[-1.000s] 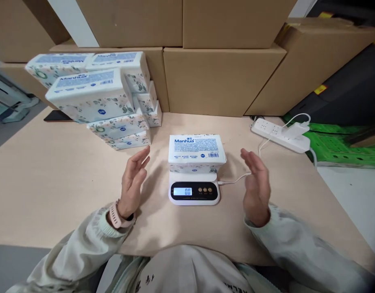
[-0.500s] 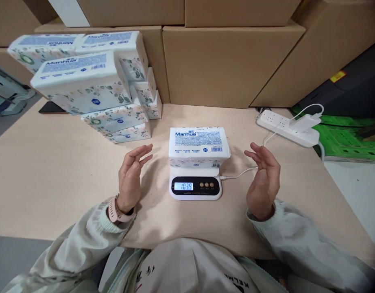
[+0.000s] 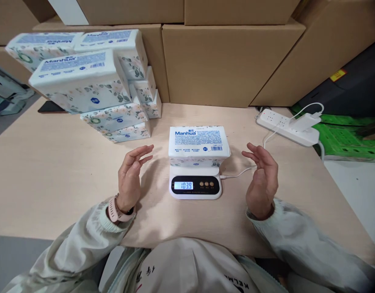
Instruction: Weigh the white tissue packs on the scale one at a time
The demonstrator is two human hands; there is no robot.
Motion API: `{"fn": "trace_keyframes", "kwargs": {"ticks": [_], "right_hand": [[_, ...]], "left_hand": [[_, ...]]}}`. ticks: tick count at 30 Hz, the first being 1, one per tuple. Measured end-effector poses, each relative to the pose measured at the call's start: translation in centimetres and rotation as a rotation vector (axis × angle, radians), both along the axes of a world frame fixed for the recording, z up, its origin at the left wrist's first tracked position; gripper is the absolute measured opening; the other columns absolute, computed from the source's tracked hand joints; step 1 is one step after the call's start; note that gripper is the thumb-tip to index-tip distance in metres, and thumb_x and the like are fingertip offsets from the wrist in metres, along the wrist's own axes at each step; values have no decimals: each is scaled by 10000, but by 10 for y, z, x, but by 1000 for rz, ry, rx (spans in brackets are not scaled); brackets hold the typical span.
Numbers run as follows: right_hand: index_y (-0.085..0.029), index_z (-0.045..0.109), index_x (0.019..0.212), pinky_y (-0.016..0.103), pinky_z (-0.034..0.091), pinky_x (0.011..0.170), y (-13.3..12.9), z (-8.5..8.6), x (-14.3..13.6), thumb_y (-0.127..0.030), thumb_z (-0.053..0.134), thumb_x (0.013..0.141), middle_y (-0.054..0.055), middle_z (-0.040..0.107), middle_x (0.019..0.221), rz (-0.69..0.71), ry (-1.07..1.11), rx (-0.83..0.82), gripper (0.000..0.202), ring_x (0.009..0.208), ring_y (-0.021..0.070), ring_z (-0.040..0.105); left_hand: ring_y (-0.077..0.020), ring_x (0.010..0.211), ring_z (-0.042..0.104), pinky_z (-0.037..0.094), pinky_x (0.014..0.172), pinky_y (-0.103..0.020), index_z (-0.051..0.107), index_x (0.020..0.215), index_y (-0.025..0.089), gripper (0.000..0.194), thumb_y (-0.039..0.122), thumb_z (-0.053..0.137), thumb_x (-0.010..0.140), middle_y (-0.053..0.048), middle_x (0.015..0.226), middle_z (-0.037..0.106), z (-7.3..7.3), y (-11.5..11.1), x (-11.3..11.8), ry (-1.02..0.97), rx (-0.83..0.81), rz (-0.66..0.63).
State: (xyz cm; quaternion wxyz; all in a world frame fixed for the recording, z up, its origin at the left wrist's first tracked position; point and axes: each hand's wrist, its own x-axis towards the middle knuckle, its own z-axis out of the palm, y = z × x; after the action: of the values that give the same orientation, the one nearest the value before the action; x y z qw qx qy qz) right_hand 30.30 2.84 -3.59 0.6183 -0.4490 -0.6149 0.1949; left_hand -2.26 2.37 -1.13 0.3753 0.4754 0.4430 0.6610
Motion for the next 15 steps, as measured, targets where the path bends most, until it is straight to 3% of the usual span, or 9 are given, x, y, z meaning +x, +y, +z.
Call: {"fn": "trace_keyframes", "kwargs": {"ticks": [5, 9, 13, 15], "right_hand": [[-360, 542, 1569, 678, 471, 1201, 0, -1, 2, -457, 498, 1088, 97, 639, 1549, 39, -9, -64, 493, 1336, 338, 679], [-374, 442, 1629, 670, 432, 1260, 10, 5, 0, -531, 537, 1073, 106, 574, 1632, 176, -5, -221, 586, 1456, 329, 610], [-418, 235, 1713, 674, 335, 1341, 23, 18, -13, -614, 572, 1043, 75, 391, 1775, 389, -19, -398, 775, 1635, 311, 410], [-424, 182, 1726, 676, 297, 1363, 35, 25, -17, -627, 599, 1025, 55, 341, 1800, 410, -36, -438, 841, 1664, 308, 360]], "left_hand": [[-270, 1290, 715, 609, 1037, -375, 802, 1204, 243, 328, 474, 718, 987, -101, 1292, 783, 2, -2, 0, 20, 8, -12], [-320, 1391, 651, 537, 1187, -507, 796, 1263, 245, 373, 458, 772, 957, -106, 1421, 730, 13, 6, -1, 153, -118, -72], [-378, 1474, 581, 408, 1296, -595, 765, 1373, 245, 488, 494, 766, 953, -112, 1521, 669, 43, 32, 10, 233, -296, -422], [-379, 1452, 599, 409, 1294, -578, 774, 1355, 243, 464, 483, 750, 958, -108, 1491, 690, 62, 52, 24, 230, -297, -595]]}}
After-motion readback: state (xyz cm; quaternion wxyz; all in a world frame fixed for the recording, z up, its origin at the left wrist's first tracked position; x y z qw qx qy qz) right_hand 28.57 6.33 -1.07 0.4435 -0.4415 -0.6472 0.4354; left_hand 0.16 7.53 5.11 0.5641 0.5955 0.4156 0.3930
